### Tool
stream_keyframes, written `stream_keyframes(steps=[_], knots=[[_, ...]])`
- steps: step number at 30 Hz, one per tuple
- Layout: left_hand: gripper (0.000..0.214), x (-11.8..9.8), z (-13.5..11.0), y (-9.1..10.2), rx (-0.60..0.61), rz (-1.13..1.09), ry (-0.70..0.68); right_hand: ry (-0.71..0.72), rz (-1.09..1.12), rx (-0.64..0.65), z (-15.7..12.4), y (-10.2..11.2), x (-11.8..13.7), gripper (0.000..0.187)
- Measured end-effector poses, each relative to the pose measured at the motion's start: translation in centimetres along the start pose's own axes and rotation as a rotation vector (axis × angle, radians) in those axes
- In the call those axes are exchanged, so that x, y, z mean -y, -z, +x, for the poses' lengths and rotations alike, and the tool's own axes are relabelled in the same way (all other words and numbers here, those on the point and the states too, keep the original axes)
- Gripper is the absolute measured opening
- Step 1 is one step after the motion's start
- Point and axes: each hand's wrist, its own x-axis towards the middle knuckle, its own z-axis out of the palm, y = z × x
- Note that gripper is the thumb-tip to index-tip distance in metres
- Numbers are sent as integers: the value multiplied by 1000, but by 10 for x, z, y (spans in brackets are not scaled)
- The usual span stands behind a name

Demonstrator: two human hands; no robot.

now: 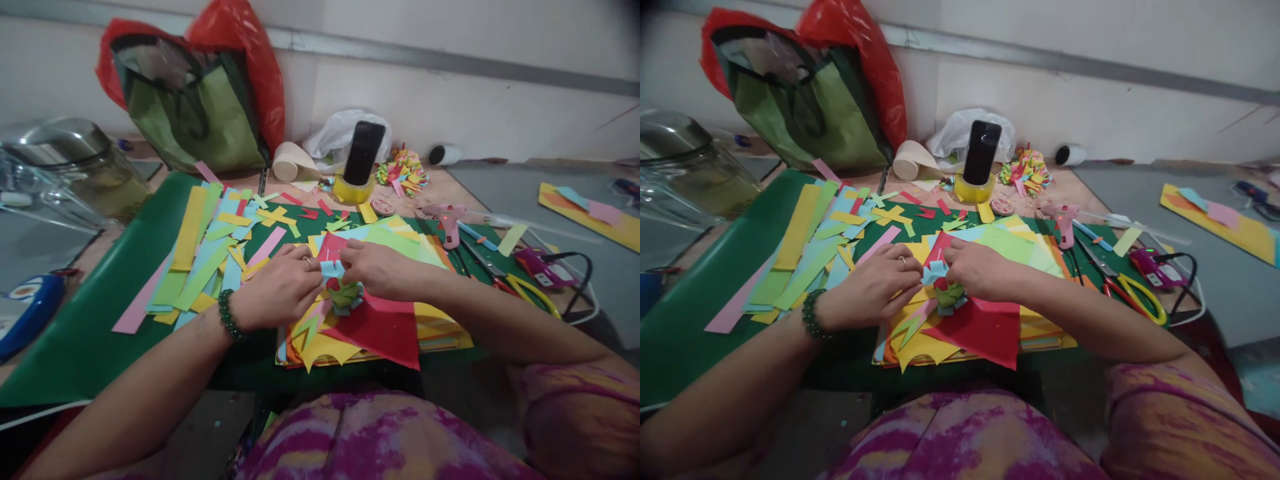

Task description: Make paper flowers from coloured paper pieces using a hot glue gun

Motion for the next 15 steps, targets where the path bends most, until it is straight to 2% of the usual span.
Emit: stream_keyframes(steps=[4,7,12,15], knots=[[37,5,-2,5,-129,0,60,-9,-23,47,6,-6,3,20],[35,6,-3,7,-193,-24,87,-21,-17,46,8,-8,6,21],[34,6,-2,8,-199,-18,85,-56,-12,83,8,-7,9,20],[35,6,-2,7,-193,3,90,-57,28,63,4,-2,7,20]])
